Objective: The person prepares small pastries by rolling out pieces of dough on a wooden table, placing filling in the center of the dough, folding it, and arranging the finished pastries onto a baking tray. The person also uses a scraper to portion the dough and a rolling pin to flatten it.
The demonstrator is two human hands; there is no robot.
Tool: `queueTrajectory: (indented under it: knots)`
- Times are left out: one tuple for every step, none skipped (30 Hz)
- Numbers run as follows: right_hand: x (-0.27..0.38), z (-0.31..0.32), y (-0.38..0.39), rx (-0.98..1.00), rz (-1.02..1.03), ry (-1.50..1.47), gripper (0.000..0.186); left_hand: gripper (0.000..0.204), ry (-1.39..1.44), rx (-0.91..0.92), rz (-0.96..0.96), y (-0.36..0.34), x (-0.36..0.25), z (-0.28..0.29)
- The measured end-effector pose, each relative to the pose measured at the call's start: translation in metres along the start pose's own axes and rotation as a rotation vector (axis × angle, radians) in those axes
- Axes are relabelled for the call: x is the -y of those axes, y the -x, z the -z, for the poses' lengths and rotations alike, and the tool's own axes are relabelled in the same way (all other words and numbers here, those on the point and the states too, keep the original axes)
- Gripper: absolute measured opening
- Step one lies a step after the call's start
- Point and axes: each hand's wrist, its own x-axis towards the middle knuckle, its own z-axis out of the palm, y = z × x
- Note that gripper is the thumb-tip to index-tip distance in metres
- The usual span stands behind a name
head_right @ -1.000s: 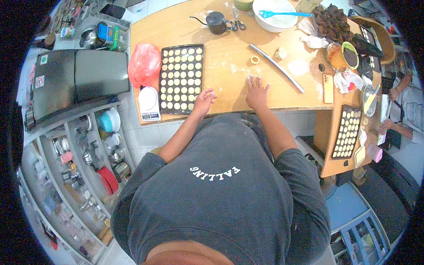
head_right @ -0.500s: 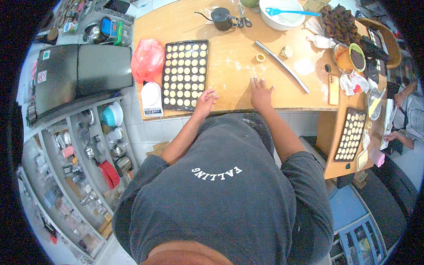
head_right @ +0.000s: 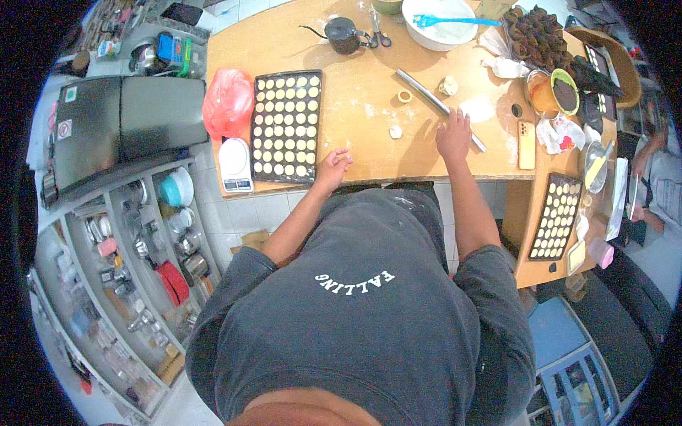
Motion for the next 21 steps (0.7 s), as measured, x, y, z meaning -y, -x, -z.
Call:
queueTrajectory:
  knots:
    - [-0.008, 0.002, -0.006, 0.116, -0.021, -0.025, 0.058, 0.047, 0.008, -0.008, 0.012, 0.001, -0.001, -0.007]
    - [-0.015, 0.004, -0.011, 0.234, -0.040, -0.048, 0.059, 0.047, 0.020, -0.018, -0.009, 0.002, -0.003, -0.016]
    - [-0.019, 0.003, -0.016, 0.245, -0.024, -0.051, 0.059, 0.047, 0.031, -0.033, -0.033, 0.005, -0.004, -0.022]
    - [-0.024, 0.002, -0.022, 0.320, -0.033, -0.021, 0.056, 0.046, 0.035, -0.056, -0.010, 0.009, -0.005, -0.029]
    - [-0.028, 0.001, -0.027, 0.394, -0.041, 0.011, 0.053, 0.046, 0.046, -0.073, 0.001, 0.014, -0.003, -0.036]
    - [-0.036, -0.005, -0.033, 0.405, -0.031, 0.008, 0.053, 0.046, 0.045, -0.080, -0.003, 0.014, 0.005, -0.043]
    - [-0.046, -0.014, -0.038, 0.417, 0.028, 0.024, 0.048, 0.045, 0.045, -0.085, -0.009, 0.015, 0.007, -0.050]
    - [-0.057, -0.022, -0.041, 0.428, 0.087, 0.039, 0.043, 0.045, 0.047, -0.092, 0.000, 0.016, 0.007, -0.058]
    - [-0.056, -0.020, -0.047, 0.439, 0.114, 0.034, 0.043, 0.047, 0.028, -0.108, 0.002, 0.019, 0.008, -0.062]
    - [-0.057, -0.017, -0.054, 0.489, 0.000, -0.012, 0.037, 0.049, 0.008, -0.122, 0.003, 0.024, 0.009, -0.067]
    - [-0.057, -0.015, -0.059, 0.539, -0.117, -0.054, 0.031, 0.049, 0.016, -0.144, 0.014, 0.032, 0.011, -0.073]
    - [-0.058, -0.008, -0.062, 0.540, -0.094, -0.059, 0.031, 0.050, 0.015, -0.183, 0.009, 0.034, 0.010, -0.079]
    - [-0.063, 0.000, -0.061, 0.529, -0.086, -0.128, 0.030, 0.051, 0.018, -0.223, 0.007, 0.038, 0.006, -0.084]
    - [-0.068, 0.007, -0.058, 0.519, -0.080, -0.197, 0.030, 0.051, 0.028, -0.243, 0.009, 0.044, 0.003, -0.089]
    - [-0.072, 0.017, -0.052, 0.513, -0.063, -0.196, 0.030, 0.052, -0.011, -0.267, 0.025, 0.053, -0.007, -0.095]
    - [-0.074, 0.027, -0.041, 0.510, 0.000, -0.255, 0.032, 0.053, -0.047, -0.293, 0.047, 0.061, -0.011, -0.103]
    - [-0.077, 0.036, -0.031, 0.509, 0.056, -0.311, 0.034, 0.053, -0.034, -0.301, 0.048, 0.065, -0.007, -0.111]
    - [-0.081, 0.043, -0.024, 0.508, 0.065, -0.303, 0.034, 0.055, -0.205, -0.392, -0.076, 0.065, -0.001, -0.121]
    - [-0.084, 0.047, -0.015, 0.612, 0.141, -0.256, 0.039, 0.058, -0.376, -0.483, -0.191, 0.067, 0.003, -0.131]
    - [-0.085, 0.049, -0.011, 0.716, 0.215, -0.208, 0.043, 0.058, -0.365, -0.488, -0.183, 0.066, 0.006, -0.140]
    - [-0.090, 0.046, -0.006, 0.720, 0.215, -0.199, 0.043, 0.061, -0.393, -0.506, -0.272, 0.064, 0.004, -0.149]
